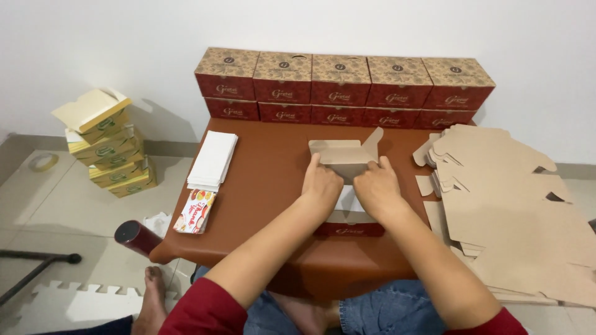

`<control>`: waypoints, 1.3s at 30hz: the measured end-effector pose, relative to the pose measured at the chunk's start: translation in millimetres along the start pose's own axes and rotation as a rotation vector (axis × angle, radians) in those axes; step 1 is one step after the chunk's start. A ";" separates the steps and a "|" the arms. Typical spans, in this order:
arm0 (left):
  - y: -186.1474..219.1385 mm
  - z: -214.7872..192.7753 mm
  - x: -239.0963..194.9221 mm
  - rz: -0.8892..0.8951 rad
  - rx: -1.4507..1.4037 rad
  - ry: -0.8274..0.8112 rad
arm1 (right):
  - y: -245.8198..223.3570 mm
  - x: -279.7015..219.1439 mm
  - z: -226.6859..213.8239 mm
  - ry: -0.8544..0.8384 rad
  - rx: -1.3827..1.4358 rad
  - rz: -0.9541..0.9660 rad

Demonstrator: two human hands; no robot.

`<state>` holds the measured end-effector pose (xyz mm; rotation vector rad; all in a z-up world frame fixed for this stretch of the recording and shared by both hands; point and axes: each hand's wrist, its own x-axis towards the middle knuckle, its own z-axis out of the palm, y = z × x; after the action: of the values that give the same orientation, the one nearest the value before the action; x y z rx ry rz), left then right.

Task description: Assembling a cardboard box by folding pre-scored flaps and inserting paper linings.

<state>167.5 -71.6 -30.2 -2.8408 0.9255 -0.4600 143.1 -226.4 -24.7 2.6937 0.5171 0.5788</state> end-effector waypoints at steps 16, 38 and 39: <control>-108.8 -57.0 -260.7 -0.885 -0.591 0.710 | -206.2 39.4 -130.4 0.384 0.811 -0.329; -109.7 -21.5 -264.0 -0.914 -0.501 0.605 | -247.4 80.9 -94.6 0.302 0.921 -0.207; -110.3 -25.4 -262.7 -0.913 -0.512 0.616 | -240.9 76.8 -100.2 0.515 0.910 -0.243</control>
<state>19.1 172.2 -49.0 -3.5244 -0.3951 -1.4072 97.2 41.3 -8.2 3.1716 1.5372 1.2018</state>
